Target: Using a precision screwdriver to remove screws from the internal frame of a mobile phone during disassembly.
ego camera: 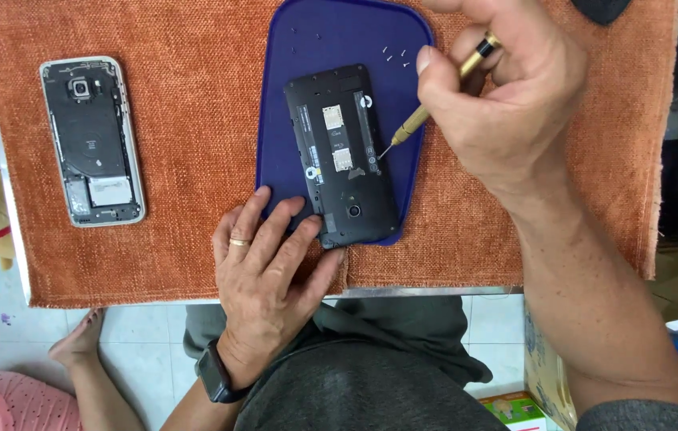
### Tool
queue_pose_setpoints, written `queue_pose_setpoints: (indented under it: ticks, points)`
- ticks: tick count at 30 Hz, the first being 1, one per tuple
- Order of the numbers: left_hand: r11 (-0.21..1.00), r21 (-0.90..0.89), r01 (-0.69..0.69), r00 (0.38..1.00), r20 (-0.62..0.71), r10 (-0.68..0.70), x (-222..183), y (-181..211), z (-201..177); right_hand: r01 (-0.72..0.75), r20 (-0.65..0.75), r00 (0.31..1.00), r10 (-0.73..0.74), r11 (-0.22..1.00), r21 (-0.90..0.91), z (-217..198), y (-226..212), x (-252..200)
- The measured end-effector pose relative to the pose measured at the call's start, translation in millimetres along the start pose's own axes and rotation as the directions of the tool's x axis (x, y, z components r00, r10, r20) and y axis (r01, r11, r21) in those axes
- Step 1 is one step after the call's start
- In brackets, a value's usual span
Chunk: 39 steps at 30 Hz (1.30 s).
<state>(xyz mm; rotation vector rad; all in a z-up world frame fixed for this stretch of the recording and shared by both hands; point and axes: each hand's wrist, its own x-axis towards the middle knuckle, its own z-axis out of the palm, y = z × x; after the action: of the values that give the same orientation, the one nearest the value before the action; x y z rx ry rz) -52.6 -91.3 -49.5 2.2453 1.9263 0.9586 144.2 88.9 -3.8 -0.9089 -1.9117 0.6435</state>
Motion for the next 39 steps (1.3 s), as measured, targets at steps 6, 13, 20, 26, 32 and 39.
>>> queue_pose_setpoints:
  ticks: [6, 13, 20, 26, 32, 39]
  points:
    - [1.0, -0.002, -0.013, 1.0, -0.021, 0.013, 1, 2, -1, 0.131, 0.094, 0.988, -0.125, 0.989, -0.066, -6, -3, -1]
    - [1.0, 0.013, -0.02, 0.999, -0.033, 0.021, 0, 1, 1, 0.228, 0.131, 0.966, -0.221, 0.972, -0.047, -5, 3, -1]
    - [0.999, 0.022, -0.024, 0.999, -0.033, 0.025, 1, 2, 0, 0.301, 0.138, 0.948, -0.288, 0.95, -0.081, -2, 3, -2]
    - [1.0, 0.011, -0.025, 0.999, -0.033, 0.025, 1, 2, 0, 0.38, 0.166, 0.918, -0.36, 0.918, -0.113, -4, 6, -4]
    - [0.999, 0.034, -0.036, 0.999, -0.038, 0.037, 4, 3, -1, 0.512, 0.195, 0.857, -0.477, 0.832, -0.216, -6, 11, -8]
    - [0.998, 0.038, -0.044, 0.999, -0.02, 0.045, 5, 4, -4, 0.576, 0.395, 0.769, -0.503, 0.812, -0.088, -17, -15, 2]
